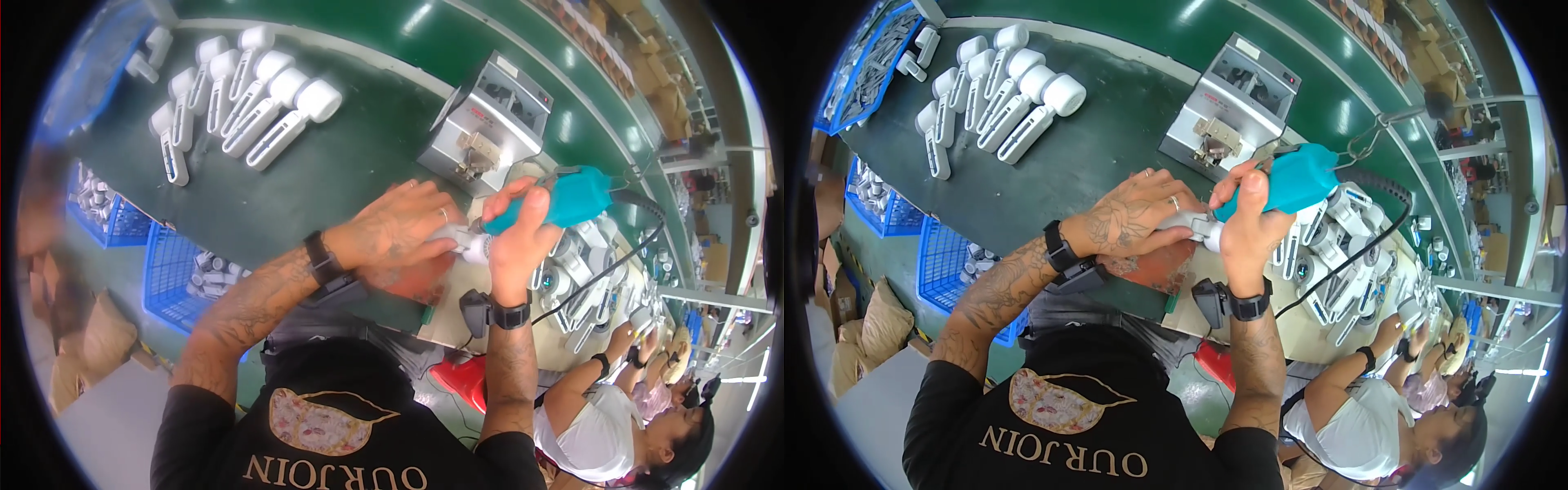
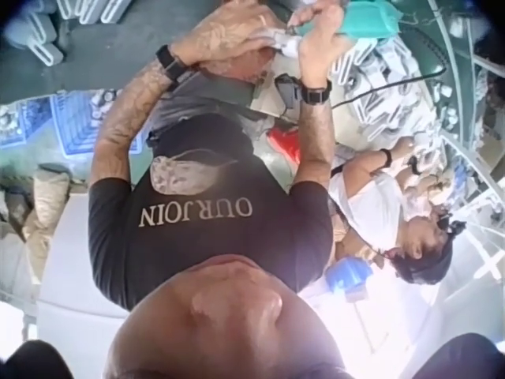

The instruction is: Assembling small white plastic electronic devices using an electric screwdriver to fasten components.

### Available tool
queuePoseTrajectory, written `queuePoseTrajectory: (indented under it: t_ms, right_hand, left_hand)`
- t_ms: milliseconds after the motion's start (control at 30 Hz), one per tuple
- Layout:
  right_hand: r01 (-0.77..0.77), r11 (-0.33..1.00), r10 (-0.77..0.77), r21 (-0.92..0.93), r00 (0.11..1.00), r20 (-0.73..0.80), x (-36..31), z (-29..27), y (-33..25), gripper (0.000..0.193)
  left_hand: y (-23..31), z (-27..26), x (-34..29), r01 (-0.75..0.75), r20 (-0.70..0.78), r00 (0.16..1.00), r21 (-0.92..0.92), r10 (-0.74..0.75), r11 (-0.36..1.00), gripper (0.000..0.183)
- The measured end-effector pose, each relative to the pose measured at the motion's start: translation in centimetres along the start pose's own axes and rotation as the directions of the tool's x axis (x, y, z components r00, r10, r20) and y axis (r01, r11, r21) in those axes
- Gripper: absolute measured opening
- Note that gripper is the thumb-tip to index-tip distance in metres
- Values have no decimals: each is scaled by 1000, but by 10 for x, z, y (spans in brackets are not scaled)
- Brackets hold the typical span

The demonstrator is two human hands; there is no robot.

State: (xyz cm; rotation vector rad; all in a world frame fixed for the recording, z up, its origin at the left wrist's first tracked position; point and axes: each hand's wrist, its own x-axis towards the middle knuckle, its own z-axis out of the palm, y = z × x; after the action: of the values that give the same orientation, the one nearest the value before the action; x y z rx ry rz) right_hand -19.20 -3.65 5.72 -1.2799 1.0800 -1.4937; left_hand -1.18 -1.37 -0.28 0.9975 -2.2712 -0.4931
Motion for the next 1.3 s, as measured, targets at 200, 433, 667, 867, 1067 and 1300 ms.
queuePoseTrajectory:
  t_ms: [200,433,667,867,1067,1300]
  right_hand:
    - [220,974,-221,-47,975,-16,45,34,-13,40]
    - [259,966,-259,10,966,-5,61,38,9,36]
    - [98,995,-98,32,995,-15,16,9,-24,42]
    - [111,993,-114,43,989,94,-28,-19,-22,56]
    - [111,994,-111,5,991,80,-36,-21,-20,60]
    - [120,989,-120,-91,993,4,-68,-38,-25,61]
  left_hand:
    - [3,-2,-4,-7,-17,1000,-36,6,999,30]
    - [4,0,0,-38,-22,999,-18,38,999,32]
    - [-3,8,-7,-20,-63,998,15,21,1000,27]
    - [0,-3,1,-19,55,998,-26,21,999,27]
    - [3,-4,0,-22,38,999,-44,24,999,29]
    - [9,-6,2,2,74,997,-26,0,1000,36]
